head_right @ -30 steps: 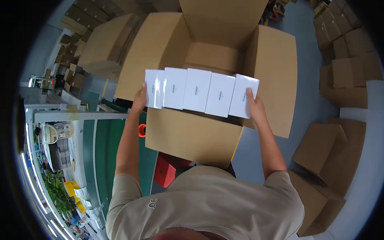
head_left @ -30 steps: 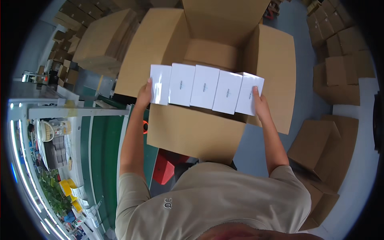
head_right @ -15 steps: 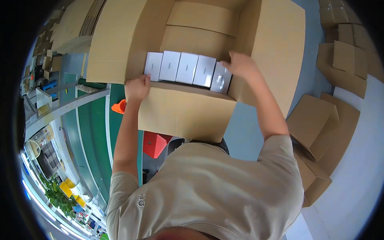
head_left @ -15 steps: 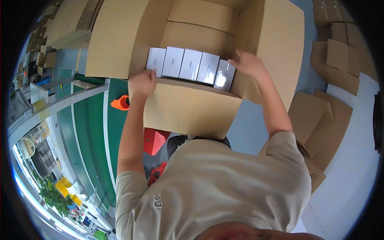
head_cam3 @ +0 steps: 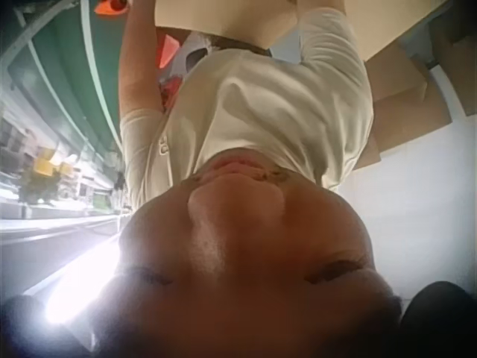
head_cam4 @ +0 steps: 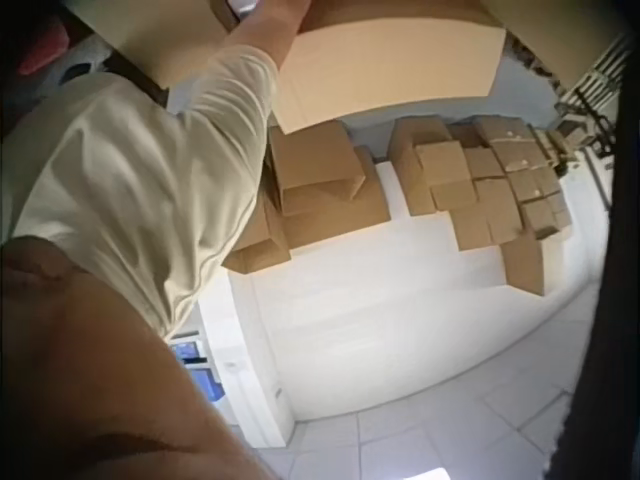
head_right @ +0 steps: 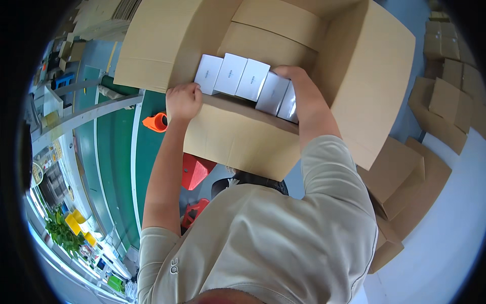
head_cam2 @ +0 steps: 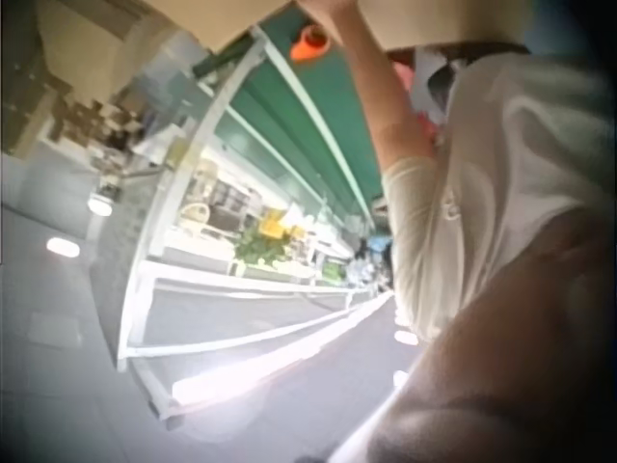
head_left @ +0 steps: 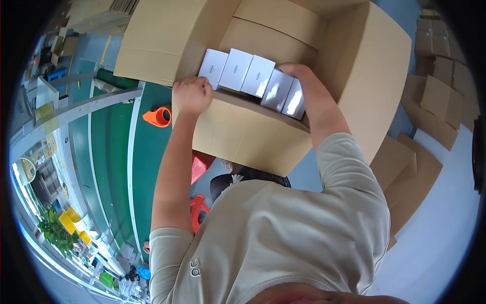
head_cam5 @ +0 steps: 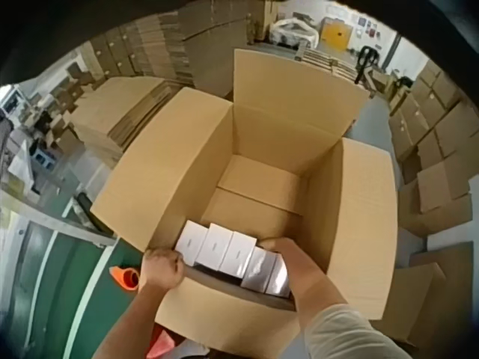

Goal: Packing small white product boxes into larger cardboard cartons and sealing them for shipment on a production floor.

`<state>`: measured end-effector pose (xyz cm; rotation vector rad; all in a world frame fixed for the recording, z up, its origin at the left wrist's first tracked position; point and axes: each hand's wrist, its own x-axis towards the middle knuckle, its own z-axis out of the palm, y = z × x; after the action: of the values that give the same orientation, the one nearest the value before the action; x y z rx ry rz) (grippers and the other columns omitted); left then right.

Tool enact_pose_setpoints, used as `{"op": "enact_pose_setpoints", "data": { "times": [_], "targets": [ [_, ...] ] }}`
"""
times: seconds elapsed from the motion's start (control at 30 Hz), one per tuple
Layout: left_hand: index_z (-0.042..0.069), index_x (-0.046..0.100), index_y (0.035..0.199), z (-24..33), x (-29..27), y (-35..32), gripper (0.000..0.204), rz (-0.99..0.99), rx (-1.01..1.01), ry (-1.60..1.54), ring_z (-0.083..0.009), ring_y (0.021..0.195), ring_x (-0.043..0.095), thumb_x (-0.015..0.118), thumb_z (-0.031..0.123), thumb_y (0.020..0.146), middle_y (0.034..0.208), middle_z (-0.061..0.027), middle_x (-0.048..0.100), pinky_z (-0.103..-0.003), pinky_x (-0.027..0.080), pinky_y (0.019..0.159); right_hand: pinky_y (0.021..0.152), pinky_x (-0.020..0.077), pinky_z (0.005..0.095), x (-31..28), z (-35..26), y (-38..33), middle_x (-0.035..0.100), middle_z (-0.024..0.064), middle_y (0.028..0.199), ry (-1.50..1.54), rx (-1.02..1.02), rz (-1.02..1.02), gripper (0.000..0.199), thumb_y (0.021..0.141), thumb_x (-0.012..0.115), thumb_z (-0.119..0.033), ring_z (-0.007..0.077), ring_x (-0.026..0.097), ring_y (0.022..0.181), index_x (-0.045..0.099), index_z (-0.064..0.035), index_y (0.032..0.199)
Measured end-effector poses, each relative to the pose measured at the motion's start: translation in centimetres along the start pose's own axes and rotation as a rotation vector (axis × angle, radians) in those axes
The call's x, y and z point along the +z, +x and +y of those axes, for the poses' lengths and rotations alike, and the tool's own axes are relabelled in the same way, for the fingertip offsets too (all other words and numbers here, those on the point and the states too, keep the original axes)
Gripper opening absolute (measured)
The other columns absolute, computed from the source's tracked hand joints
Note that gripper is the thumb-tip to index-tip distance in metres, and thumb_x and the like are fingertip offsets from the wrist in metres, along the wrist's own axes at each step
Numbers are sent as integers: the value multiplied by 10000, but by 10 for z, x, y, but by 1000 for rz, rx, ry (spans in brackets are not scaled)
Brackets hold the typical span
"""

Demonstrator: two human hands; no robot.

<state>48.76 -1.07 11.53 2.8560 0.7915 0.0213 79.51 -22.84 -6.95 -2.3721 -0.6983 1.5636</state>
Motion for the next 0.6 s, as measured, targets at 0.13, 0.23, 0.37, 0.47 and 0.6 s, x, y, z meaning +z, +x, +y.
{"op": "enact_pose_setpoints", "data": {
  "times": [0.13,0.23,0.37,0.47,0.6],
  "targets": [
    [146,714,868,-4,3,2,206,32,15,-7,-249,906,659,544,262,883,872,-26,715,-436,445,831,1079,391,422,-6,-27,18,549,148,1417,130,-57,-19,627,1006,422,-549,295,513,1283,560,-72,1388],
    [137,703,790,-7,8,-2,181,138,29,-30,-242,824,654,569,246,841,798,-21,696,-429,435,773,1063,405,423,-12,-50,28,552,140,1410,268,-108,-37,605,1023,399,-515,290,527,1261,533,-72,1412],
    [131,695,742,-8,10,2,165,211,52,-67,-235,770,648,588,233,816,749,-20,680,-415,432,744,1070,408,422,-7,-72,60,544,136,1422,343,15,-450,604,1042,359,-496,286,527,1269,494,-62,1440],
    [130,692,736,-5,10,6,161,227,56,-81,-233,761,646,592,229,814,741,-20,677,-406,433,742,1078,405,423,0,-79,91,539,132,1433,398,-40,-461,624,1050,320,-508,273,515,1289,466,-61,1459],
    [133,695,762,-4,6,8,161,192,39,-67,-233,785,648,585,229,831,767,-19,685,-402,439,766,1091,390,430,22,-101,99,526,117,1451,427,-273,-215,671,1049,273,-555,242,478,1328,428,-70,1487]
  ]
}}
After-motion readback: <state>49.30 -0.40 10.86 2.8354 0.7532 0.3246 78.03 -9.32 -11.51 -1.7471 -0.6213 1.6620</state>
